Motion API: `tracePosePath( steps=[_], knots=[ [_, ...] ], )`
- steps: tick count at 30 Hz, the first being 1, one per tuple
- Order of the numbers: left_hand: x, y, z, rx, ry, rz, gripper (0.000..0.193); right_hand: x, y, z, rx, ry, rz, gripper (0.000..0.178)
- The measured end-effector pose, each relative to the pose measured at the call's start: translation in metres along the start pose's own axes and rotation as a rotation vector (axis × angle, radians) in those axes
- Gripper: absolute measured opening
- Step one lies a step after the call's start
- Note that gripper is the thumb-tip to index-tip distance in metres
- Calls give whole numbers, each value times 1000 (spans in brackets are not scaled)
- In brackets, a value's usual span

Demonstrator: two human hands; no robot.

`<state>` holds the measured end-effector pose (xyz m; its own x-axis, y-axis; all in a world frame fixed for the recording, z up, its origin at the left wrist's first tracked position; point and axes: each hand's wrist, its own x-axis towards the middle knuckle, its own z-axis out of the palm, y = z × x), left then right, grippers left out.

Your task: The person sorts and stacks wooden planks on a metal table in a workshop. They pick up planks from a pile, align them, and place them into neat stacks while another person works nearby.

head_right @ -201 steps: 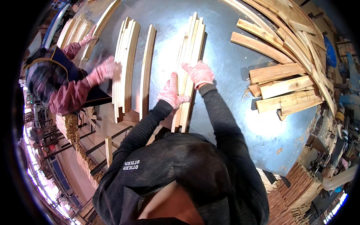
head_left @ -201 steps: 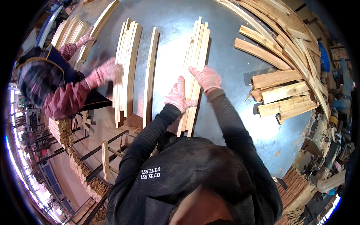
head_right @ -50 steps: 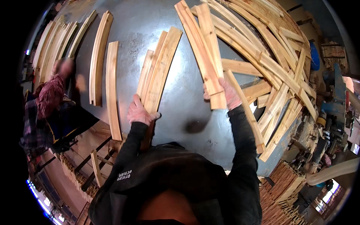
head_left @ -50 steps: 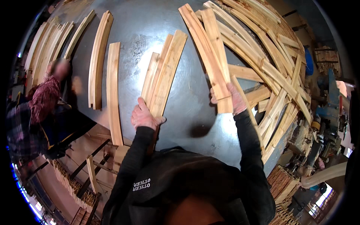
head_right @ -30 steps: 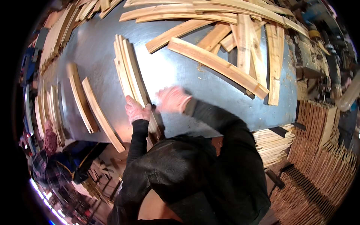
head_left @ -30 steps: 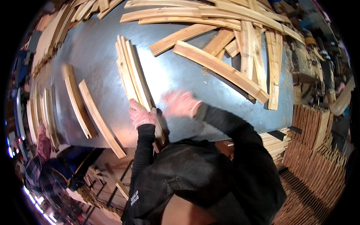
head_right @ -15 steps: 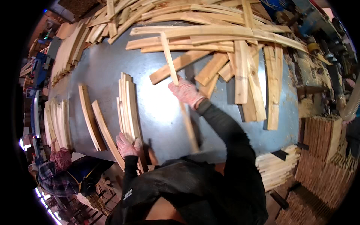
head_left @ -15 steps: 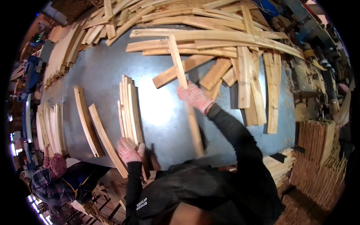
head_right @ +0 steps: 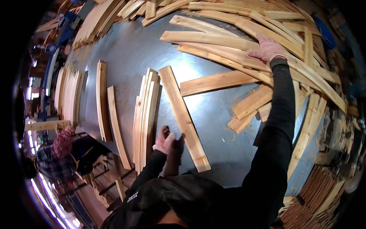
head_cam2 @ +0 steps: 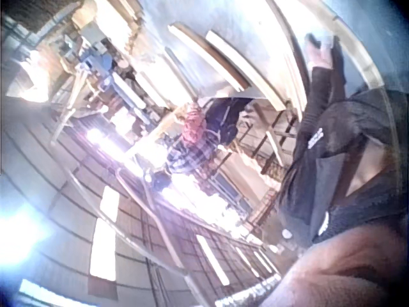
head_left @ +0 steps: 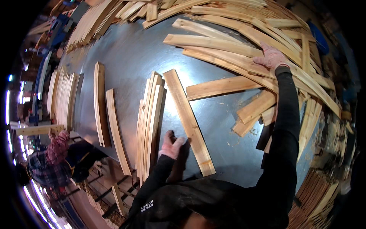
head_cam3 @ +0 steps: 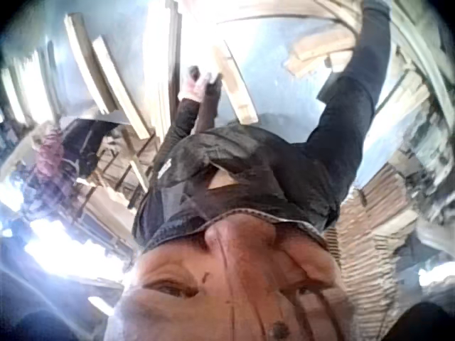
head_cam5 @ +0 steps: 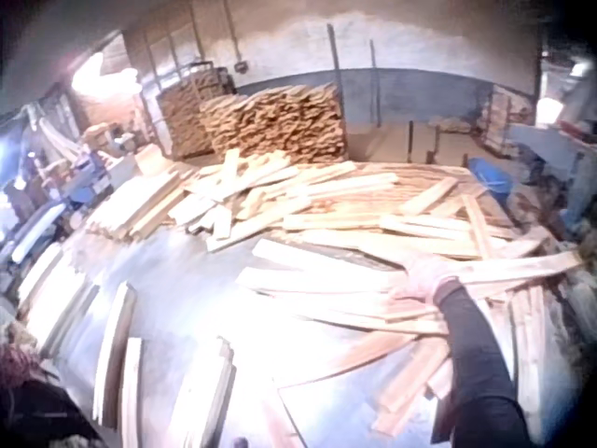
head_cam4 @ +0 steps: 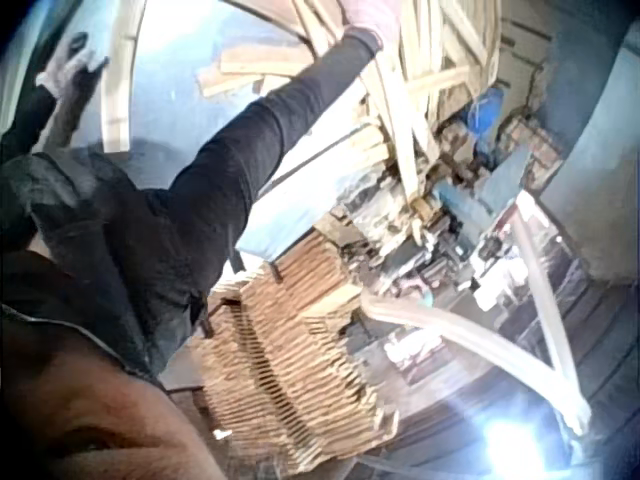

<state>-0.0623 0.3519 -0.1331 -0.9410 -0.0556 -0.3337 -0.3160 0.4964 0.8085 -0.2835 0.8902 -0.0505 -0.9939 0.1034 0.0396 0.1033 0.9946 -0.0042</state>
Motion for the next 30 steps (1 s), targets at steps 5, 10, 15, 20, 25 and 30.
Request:
tracePosePath(
  steps=[5, 10, 15, 20, 25, 30],
  knots=[
    [0, 73, 67, 511, -54, -109, 123, 27, -99, -1, 23, -504, -16, 89],
    [-1, 84, 56, 710, -29, -206, 117, -33, -207, -9, -30, -383, -170, 78],
    [-6, 74, -30, 670, -168, -443, 123, -55, -287, -11, -121, -646, -183, 77],
    [-35, 47, -49, 592, -248, -321, 46, -99, -341, -31, 263, -765, 46, 51],
    [-42, 42, -80, 697, 13, 43, 39, -167, -308, -20, 549, -820, 316, 114],
    [-30, -1, -108, 1013, 409, 234, 104, -254, -237, 15, 2100, -575, 545, 61]
  ],
)
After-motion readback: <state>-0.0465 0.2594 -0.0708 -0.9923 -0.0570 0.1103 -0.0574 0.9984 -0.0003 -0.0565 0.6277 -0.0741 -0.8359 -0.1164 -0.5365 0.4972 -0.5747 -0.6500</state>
